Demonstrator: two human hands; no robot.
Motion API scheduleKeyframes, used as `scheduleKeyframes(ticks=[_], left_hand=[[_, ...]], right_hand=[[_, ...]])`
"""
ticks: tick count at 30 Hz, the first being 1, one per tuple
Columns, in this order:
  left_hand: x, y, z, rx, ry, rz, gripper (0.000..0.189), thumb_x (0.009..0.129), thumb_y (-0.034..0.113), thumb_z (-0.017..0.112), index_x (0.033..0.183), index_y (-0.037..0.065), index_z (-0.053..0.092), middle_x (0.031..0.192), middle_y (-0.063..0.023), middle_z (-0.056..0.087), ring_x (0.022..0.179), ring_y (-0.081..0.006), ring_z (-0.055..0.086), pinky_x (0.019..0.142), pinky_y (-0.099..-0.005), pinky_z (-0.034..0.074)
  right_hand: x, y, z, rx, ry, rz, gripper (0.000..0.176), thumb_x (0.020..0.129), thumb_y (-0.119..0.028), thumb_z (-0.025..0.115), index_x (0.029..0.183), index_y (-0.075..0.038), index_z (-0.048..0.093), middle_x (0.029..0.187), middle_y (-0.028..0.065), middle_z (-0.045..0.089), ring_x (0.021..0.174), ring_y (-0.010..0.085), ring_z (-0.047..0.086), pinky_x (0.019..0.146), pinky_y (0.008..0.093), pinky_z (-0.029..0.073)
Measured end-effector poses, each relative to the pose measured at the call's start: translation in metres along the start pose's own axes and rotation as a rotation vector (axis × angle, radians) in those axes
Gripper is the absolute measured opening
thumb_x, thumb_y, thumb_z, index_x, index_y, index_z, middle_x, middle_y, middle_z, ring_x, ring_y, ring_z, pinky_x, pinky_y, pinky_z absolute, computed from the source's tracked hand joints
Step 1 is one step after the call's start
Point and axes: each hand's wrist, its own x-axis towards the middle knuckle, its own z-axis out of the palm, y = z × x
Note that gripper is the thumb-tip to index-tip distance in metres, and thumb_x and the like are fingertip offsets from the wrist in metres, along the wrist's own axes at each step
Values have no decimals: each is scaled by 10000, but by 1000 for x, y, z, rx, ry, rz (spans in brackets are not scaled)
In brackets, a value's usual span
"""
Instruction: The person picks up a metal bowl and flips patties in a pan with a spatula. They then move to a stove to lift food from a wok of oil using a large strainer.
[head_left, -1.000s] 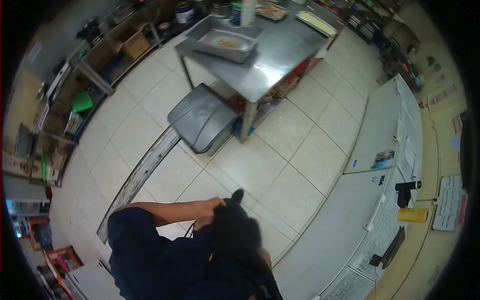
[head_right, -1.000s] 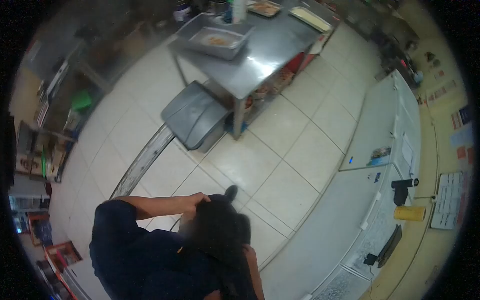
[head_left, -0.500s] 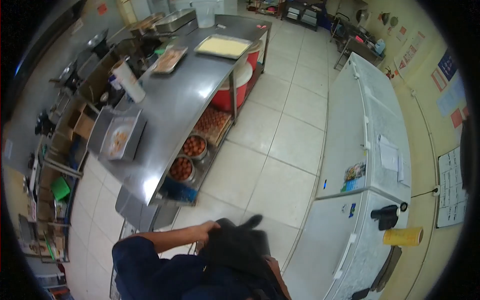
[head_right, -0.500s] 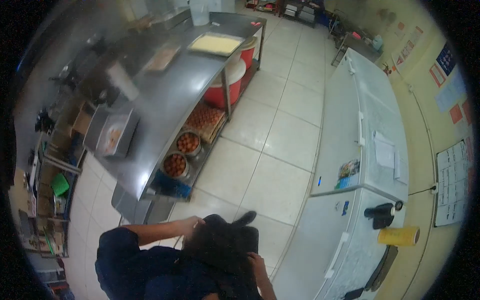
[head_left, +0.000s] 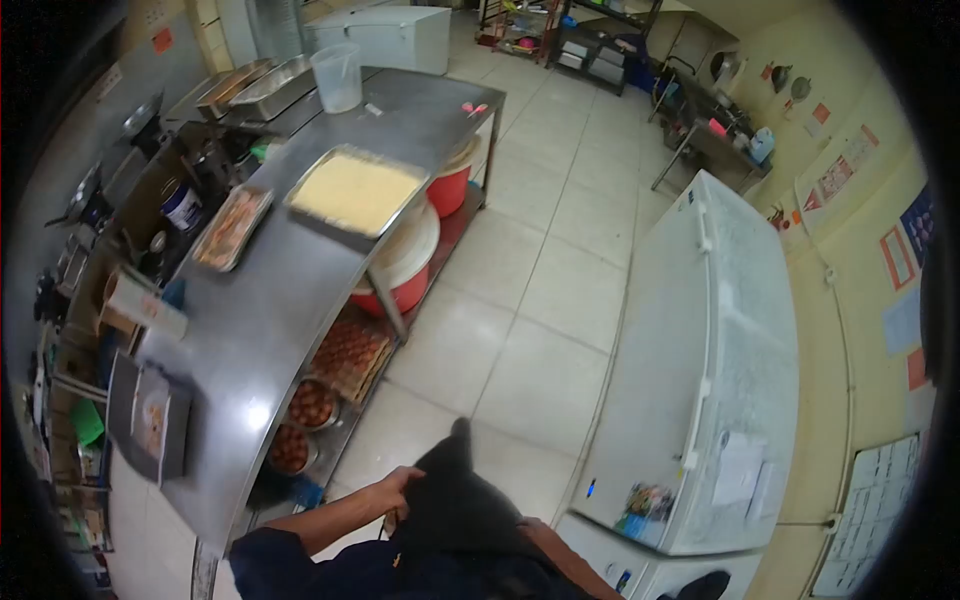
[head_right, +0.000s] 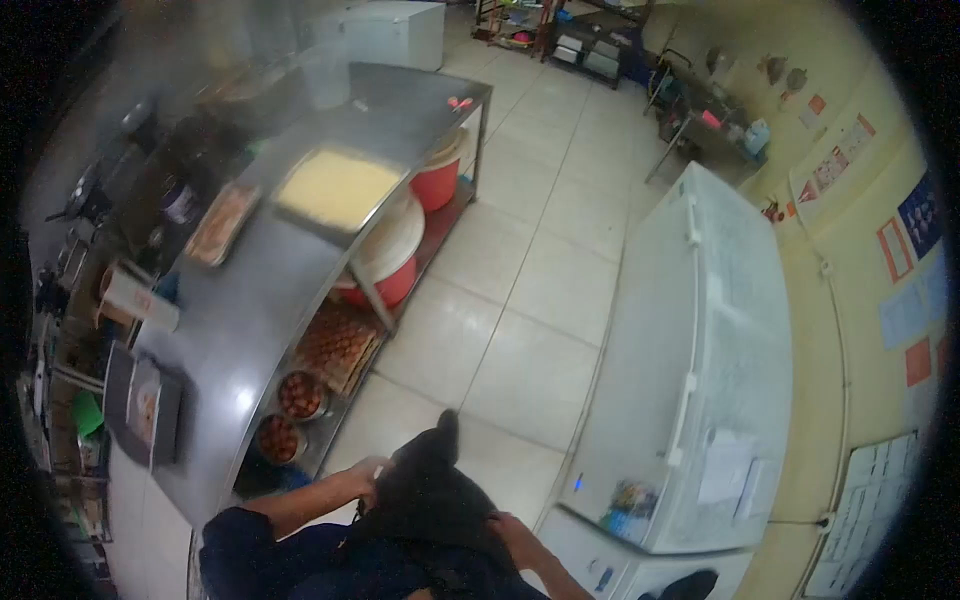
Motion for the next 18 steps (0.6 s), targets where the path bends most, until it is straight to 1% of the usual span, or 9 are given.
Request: scheduleKeyframes(ticks=[1, 3, 4, 7, 9, 12, 15, 16, 18], left_hand=[[6, 27, 1, 71, -44, 43, 591, 842, 293, 521, 1360, 59, 363, 1431, -182, 299, 1246, -357, 362, 974, -607, 269], [-49, 89, 29, -147, -141, 82, 547, 831, 284, 537, 1309, 51, 410, 1400, -189, 330, 1278, -364, 299, 1003, -617, 203], [-43, 117, 31, -127, -124, 85, 547, 831, 284, 537, 1309, 51, 410, 1400, -189, 330, 1278, -364, 299, 1003, -617, 203], [31, 181, 22, -150, -14, -273, 584, 796, 184, 596, 1299, -9, 371, 1285, -195, 451, 1166, -332, 436, 961, -532, 339], [42, 250, 35, -97, 21, -396, 600, 785, 151, 616, 1296, -29, 358, 1247, -197, 492, 1129, -322, 482, 947, -504, 385], [46, 357, 80, -345, -116, -218, 528, 796, 171, 588, 1230, -69, 406, 1285, -170, 476, 1192, -293, 427, 1014, -502, 300], [51, 452, 118, -355, 7, -368, 585, 781, 247, 612, 1268, 25, 377, 1388, -175, 332, 1290, -220, 289, 1053, -431, 263], [43, 482, 133, -366, 28, -390, 597, 778, 263, 617, 1276, 44, 372, 1409, -175, 304, 1310, -205, 262, 1061, -417, 256], [-36, 537, 167, -40, -87, 2, 673, 745, 301, 629, 1298, 36, 350, 1430, -199, 252, 1299, -309, 228, 1053, -480, 227]], right_hand=[[15, 23, -19, -33, -37, -15, 429, 768, -230, 613, 1142, -26, 555, 1143, 192, 545, 1069, 328, 519, 931, 382, 401], [33, 46, -53, -40, -55, -15, 616, 657, -246, 689, 1200, -30, 494, 1229, 229, 463, 1128, 386, 460, 962, 402, 372], [50, 52, -73, -29, -59, -37, 653, 636, -253, 698, 1212, -34, 481, 1255, 228, 441, 1139, 391, 449, 963, 414, 367], [100, 86, -122, 17, -55, -62, 716, 603, -265, 710, 1235, -40, 457, 1286, 220, 419, 1154, 387, 439, 963, 437, 360], [133, 118, -156, 34, -9, -10, 741, 592, -271, 713, 1245, -44, 446, 1291, 213, 419, 1157, 378, 440, 962, 448, 358], [187, 164, -231, -117, 99, -223, 773, 565, -272, 722, 1250, -46, 446, 1301, 197, 409, 1164, 372, 436, 961, 443, 359], [226, 186, -315, -135, 94, -200, 787, 554, -290, 732, 1245, -37, 456, 1299, 189, 410, 1167, 374, 428, 965, 431, 358], [236, 177, -345, -213, 185, -190, 521, 702, -169, 619, 1195, -49, 500, 1242, 162, 473, 1116, 342, 483, 914, 404, 407], [283, 189, -405, -298, 271, -222, 297, 851, -47, 505, 1144, -61, 544, 1184, 135, 536, 1065, 309, 538, 863, 378, 455]])
